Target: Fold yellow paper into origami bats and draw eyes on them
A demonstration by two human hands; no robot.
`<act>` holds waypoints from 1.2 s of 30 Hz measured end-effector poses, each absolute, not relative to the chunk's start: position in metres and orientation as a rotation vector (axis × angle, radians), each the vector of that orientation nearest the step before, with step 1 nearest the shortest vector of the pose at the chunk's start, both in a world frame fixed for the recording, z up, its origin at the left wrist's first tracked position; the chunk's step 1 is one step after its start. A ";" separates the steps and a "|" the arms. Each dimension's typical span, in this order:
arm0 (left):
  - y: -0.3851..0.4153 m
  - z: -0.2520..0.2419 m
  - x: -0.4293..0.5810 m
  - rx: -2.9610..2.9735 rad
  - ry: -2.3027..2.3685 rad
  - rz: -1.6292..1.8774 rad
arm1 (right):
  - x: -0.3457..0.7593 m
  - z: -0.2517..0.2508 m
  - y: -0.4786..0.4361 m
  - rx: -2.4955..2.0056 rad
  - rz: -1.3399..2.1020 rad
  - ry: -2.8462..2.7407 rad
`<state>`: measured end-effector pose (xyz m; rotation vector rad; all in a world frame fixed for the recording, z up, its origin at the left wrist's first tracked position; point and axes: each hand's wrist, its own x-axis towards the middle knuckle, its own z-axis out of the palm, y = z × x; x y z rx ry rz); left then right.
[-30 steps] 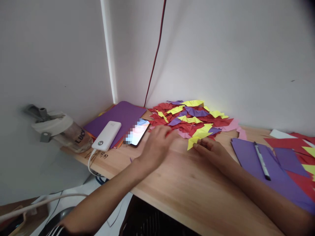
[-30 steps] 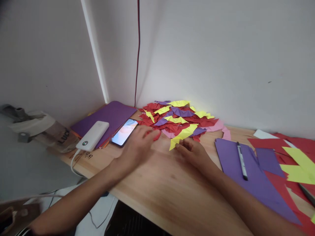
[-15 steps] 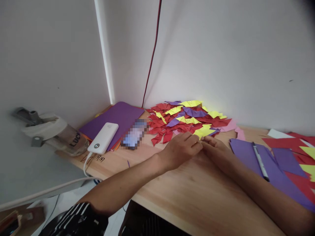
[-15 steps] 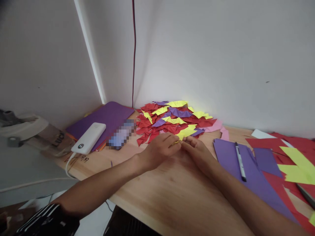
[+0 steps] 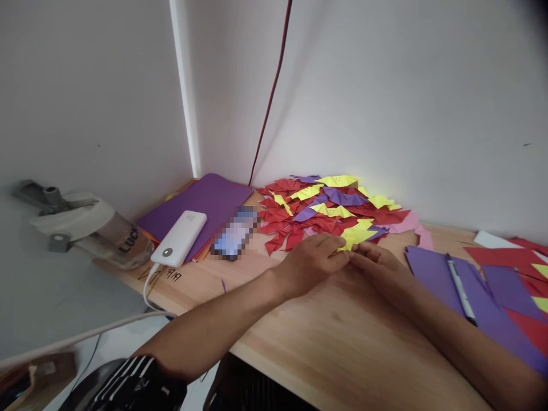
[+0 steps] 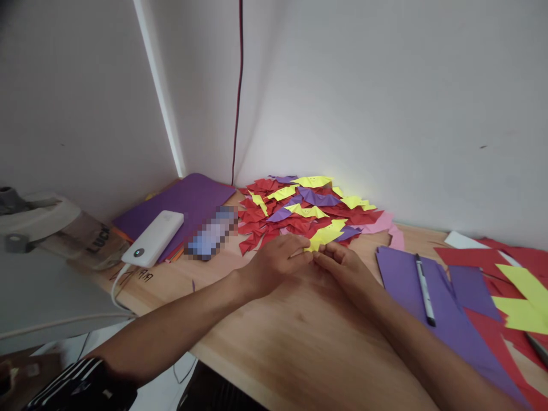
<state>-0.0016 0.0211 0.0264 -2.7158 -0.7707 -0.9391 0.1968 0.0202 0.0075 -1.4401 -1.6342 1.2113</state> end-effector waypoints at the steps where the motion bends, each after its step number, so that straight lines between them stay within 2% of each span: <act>1: 0.021 0.026 -0.001 -2.750 -0.800 -0.945 | 0.197 0.008 0.020 -1.439 1.205 -1.637; 7: 0.021 0.025 0.001 -2.900 -1.114 -1.140 | 0.193 0.011 0.017 -1.401 1.244 -1.555; 14: 0.023 0.024 0.000 -2.796 -1.130 -1.578 | 0.190 0.013 0.015 -1.204 1.373 -1.453; 19: 0.022 0.028 0.001 -2.868 -1.225 -1.688 | 0.189 0.018 0.014 -1.231 1.365 -1.453; 36: 0.029 0.022 0.006 -2.983 -2.039 -2.359 | 0.189 0.021 0.015 -1.211 1.404 -1.486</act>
